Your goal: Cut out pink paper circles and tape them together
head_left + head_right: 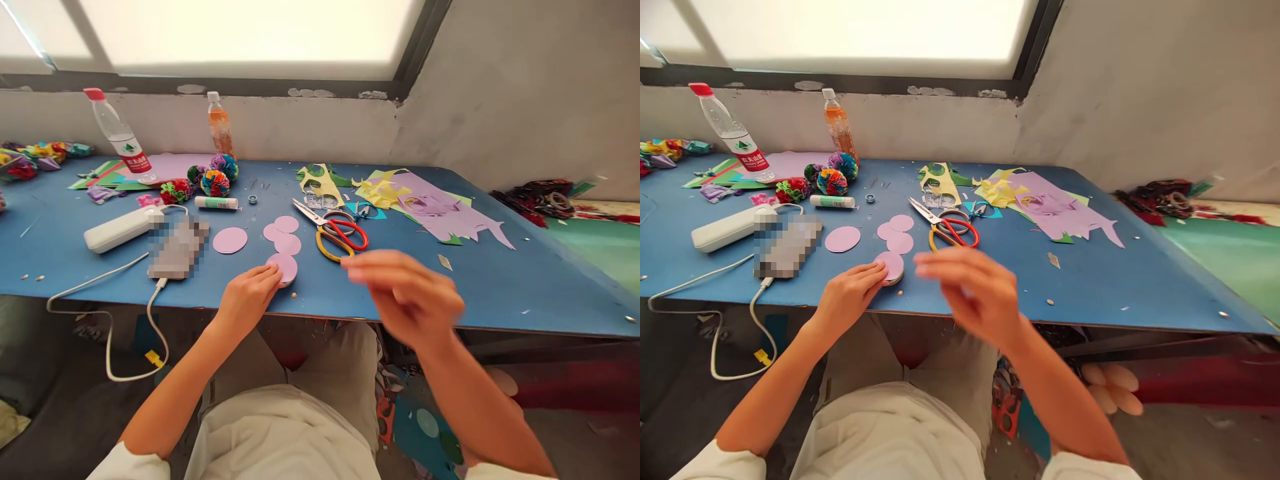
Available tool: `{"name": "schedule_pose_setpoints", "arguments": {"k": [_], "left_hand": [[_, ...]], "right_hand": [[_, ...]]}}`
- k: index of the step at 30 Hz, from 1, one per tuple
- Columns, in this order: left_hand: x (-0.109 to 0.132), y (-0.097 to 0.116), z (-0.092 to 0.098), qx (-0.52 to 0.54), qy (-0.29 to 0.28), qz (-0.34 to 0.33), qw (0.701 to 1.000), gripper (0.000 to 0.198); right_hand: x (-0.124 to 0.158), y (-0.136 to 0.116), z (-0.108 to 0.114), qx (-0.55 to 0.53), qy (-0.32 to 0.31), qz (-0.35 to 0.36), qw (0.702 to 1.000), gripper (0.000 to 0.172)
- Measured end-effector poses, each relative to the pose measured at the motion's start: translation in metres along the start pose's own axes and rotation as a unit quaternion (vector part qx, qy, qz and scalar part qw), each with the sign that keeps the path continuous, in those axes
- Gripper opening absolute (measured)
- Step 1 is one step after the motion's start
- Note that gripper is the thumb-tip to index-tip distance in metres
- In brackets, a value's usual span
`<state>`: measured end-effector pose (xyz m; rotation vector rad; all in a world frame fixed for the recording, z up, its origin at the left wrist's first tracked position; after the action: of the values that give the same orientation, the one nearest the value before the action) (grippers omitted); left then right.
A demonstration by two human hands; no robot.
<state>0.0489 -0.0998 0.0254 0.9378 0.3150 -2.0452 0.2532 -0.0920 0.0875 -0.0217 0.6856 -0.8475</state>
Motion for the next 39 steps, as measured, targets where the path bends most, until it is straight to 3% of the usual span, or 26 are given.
{"name": "schedule_pose_setpoints", "arguments": {"k": [1, 3, 5, 8, 11, 16, 22, 24, 26, 32, 39], "left_hand": [[0.000, -0.001, -0.001, 0.004, -0.002, 0.004, 1.000, 0.020], [0.001, -0.002, -0.002, 0.016, -0.005, 0.016, 1.000, 0.019], [0.004, -0.004, -0.004, 0.033, -0.001, 0.031, 0.999, 0.019], [0.009, -0.007, -0.005, 0.063, 0.008, 0.061, 0.996, 0.019], [0.011, -0.009, -0.006, 0.087, 0.006, 0.067, 0.994, 0.018], [0.010, -0.010, -0.005, 0.088, -0.004, 0.069, 0.994, 0.015], [0.009, -0.010, -0.003, 0.105, 0.002, 0.076, 0.992, 0.015], [0.009, -0.010, -0.002, 0.107, 0.005, 0.079, 0.991, 0.017], [0.010, -0.010, -0.003, 0.100, 0.006, 0.079, 0.992, 0.017], [0.010, -0.012, -0.003, 0.081, 0.004, 0.080, 0.994, 0.016], [0.008, -0.012, -0.002, 0.102, 0.005, 0.091, 0.991, 0.014]], "right_hand": [[-0.025, 0.024, 0.001, 0.101, 0.008, -0.015, 0.995, 0.039], [-0.067, 0.075, -0.005, 0.152, -0.023, -0.036, 0.987, 0.041], [-0.092, 0.118, -0.022, 0.193, -0.117, -0.030, 0.974, 0.045], [-0.097, 0.155, -0.039, 0.212, -0.182, -0.016, 0.960, 0.042], [-0.086, 0.163, -0.046, 0.237, -0.180, -0.015, 0.955, 0.034], [-0.084, 0.156, -0.035, 0.250, -0.109, -0.040, 0.961, 0.021], [-0.098, 0.130, -0.002, 0.190, 0.066, -0.083, 0.976, 0.015], [-0.100, 0.110, 0.006, 0.130, 0.133, -0.095, 0.978, 0.014], [-0.100, 0.088, 0.011, -0.057, 0.211, -0.105, 0.970, 0.009], [-0.112, 0.022, -0.026, -0.319, 0.076, -0.081, 0.941, 0.008], [-0.113, 0.014, -0.068, -0.379, -0.022, -0.060, 0.923, 0.021]]}}
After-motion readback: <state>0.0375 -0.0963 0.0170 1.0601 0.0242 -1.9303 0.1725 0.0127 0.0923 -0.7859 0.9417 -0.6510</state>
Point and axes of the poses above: each hand's wrist, its own x-axis away from the middle knuckle, its own z-axis out of the back of the hand, y = z × x, the point moved 6 cm from there along -x, towards the middle knuckle, and after that the axes turned 5 degrees about x, right-handed, at the moved point
